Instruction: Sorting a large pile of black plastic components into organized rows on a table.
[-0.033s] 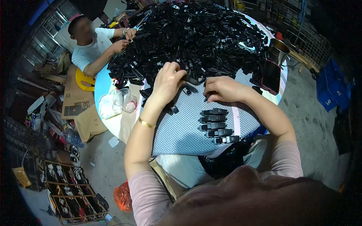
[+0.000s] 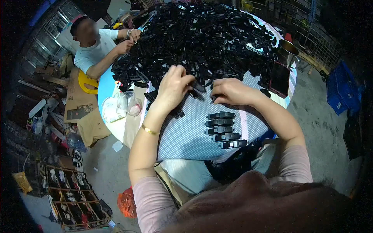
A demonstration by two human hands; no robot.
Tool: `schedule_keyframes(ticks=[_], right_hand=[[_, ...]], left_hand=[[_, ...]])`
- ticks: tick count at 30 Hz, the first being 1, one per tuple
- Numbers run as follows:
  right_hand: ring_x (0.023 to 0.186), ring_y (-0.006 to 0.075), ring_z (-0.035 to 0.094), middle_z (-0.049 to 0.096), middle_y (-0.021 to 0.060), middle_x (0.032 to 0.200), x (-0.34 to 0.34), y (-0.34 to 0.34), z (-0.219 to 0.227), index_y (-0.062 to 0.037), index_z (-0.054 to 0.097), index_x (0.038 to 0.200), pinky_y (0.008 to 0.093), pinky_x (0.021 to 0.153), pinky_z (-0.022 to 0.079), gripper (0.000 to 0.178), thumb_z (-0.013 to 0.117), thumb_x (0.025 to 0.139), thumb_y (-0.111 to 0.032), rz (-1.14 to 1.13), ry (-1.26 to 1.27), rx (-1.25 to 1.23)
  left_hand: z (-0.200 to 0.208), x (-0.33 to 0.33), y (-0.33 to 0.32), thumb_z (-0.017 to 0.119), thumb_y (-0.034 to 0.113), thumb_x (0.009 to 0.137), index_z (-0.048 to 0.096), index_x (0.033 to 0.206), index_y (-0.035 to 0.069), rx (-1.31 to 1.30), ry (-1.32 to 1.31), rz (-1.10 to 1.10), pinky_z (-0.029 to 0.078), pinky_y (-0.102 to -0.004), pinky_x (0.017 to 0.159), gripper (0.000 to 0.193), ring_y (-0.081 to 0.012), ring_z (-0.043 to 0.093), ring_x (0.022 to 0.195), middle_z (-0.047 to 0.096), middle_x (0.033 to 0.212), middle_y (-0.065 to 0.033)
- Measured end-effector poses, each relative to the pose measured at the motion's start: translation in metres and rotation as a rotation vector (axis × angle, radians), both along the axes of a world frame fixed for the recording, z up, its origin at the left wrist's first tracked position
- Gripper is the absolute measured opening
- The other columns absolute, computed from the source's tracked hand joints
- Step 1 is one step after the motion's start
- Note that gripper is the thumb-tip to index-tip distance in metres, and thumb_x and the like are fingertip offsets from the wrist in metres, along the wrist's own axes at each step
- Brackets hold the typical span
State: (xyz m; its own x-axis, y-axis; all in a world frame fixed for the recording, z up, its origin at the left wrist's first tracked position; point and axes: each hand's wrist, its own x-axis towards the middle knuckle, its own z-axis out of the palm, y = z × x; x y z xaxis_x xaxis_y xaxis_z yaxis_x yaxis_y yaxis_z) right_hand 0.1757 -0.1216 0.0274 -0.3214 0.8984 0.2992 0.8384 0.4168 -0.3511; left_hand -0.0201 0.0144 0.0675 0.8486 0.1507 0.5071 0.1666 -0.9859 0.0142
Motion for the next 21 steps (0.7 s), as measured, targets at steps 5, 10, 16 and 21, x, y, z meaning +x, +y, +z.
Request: schedule_keyframes(ticks=[5, 10, 16, 21], right_hand=[[0.077, 0.0336, 0.063, 0.065, 0.0155, 0.081, 0.011, 0.004, -0.001, -0.0015, 0.063, 0.103, 0.0396, 0.071, 0.049, 0.032, 0.071, 0.075, -0.014, -0.094, 0.095, -0.020], [0.072, 0.0326, 0.062, 0.063, 0.0149, 0.076, 0.002, 0.002, 0.004, -0.0001, 0.059, 0.101, 0.0381, 0.070, 0.050, 0.034, 0.073, 0.074, -0.016, -0.278, 0.161, -0.211], [0.078, 0.0321, 0.062, 0.064, 0.0150, 0.080, 0.002, 0.000, 0.000, -0.0010, 0.059, 0.096, 0.0385, 0.072, 0.050, 0.030, 0.073, 0.073, -0.014, -0.211, 0.039, 0.058], [0.083, 0.0333, 0.064, 0.066, 0.0174, 0.089, 0.005, 0.002, 0.002, 0.0003, 0.062, 0.094, 0.0401, 0.072, 0.051, 0.026, 0.072, 0.073, -0.010, -0.299, -0.041, 0.004]], left_hand=[[-0.009, -0.010, -0.013, 0.066, 0.004, 0.068, 0.067, 0.089, 0.007, -0.110, 0.161, -0.233, 0.048, -0.0387, 0.068, 0.021, -0.0299, 0.058, 0.079, 0.056, 0.080, -0.0104], [-0.023, -0.009, -0.035, 0.058, 0.004, 0.075, 0.064, 0.102, 0.006, -0.206, 0.282, -0.137, 0.049, -0.0416, 0.071, 0.028, -0.0338, 0.061, 0.080, 0.059, 0.084, -0.0153], [-0.021, -0.010, -0.057, 0.062, 0.010, 0.079, 0.056, 0.109, -0.001, -0.408, 0.283, 0.029, 0.046, -0.0447, 0.079, 0.032, -0.0385, 0.058, 0.090, 0.060, 0.096, -0.0211], [-0.033, 0.004, -0.050, 0.067, 0.009, 0.076, 0.056, 0.106, -0.003, -0.438, 0.187, -0.148, 0.045, -0.0428, 0.085, 0.034, -0.0387, 0.057, 0.097, 0.060, 0.104, -0.0216]])
